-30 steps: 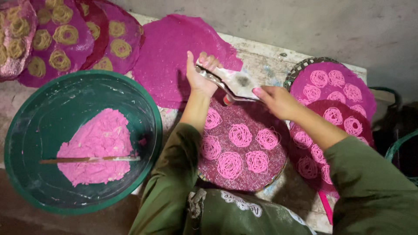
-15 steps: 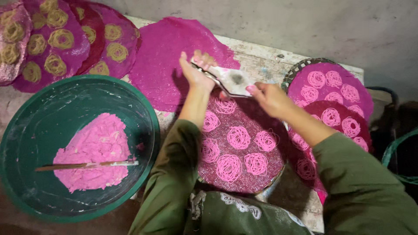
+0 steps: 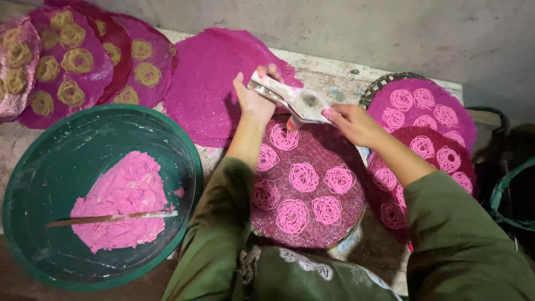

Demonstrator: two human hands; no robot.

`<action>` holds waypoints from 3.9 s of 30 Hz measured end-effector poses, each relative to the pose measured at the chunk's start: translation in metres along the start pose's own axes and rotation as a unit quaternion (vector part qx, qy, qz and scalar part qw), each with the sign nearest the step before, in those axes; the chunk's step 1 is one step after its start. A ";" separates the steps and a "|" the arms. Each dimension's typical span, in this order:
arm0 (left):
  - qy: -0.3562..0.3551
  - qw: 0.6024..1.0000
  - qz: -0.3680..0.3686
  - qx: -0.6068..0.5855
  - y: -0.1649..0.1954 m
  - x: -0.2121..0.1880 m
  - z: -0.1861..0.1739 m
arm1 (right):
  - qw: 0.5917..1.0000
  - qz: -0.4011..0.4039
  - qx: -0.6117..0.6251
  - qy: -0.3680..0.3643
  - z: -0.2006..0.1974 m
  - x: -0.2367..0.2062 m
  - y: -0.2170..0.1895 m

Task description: The person uses a manual extruder to push pink dough through a nozzle, forming spiral shapes onto a pink mat. They repeatedly refill the extruder from a green bowl and continue extruding until the mat is filled with spirals.

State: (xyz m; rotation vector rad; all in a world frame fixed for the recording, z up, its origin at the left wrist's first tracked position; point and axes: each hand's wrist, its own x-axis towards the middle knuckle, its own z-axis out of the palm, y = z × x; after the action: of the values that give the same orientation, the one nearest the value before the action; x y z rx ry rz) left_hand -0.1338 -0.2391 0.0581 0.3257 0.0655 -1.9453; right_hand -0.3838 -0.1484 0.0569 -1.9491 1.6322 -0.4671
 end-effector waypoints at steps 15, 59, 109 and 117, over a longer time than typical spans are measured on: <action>0.036 0.666 0.039 0.744 -0.026 -0.032 -0.076 | 0.980 0.045 0.146 0.123 0.014 -0.033 0.028; -0.214 0.275 0.340 0.874 -0.047 -0.165 -0.138 | 0.831 0.028 0.473 0.292 0.114 -0.274 0.044; 0.025 0.816 0.154 0.556 0.473 -0.513 -0.221 | 0.905 -0.399 -0.070 0.127 0.339 -0.010 -0.543; 0.053 0.578 0.459 0.673 0.535 -0.495 -0.232 | 0.914 -0.326 -0.195 -0.144 0.503 0.015 -0.541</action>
State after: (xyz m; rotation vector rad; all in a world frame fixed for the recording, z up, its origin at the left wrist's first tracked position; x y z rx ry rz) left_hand 0.5764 0.0427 0.0197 1.1744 -1.3229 -0.5419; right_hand 0.3384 -0.0079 -0.0117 -2.7122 0.9026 -0.0725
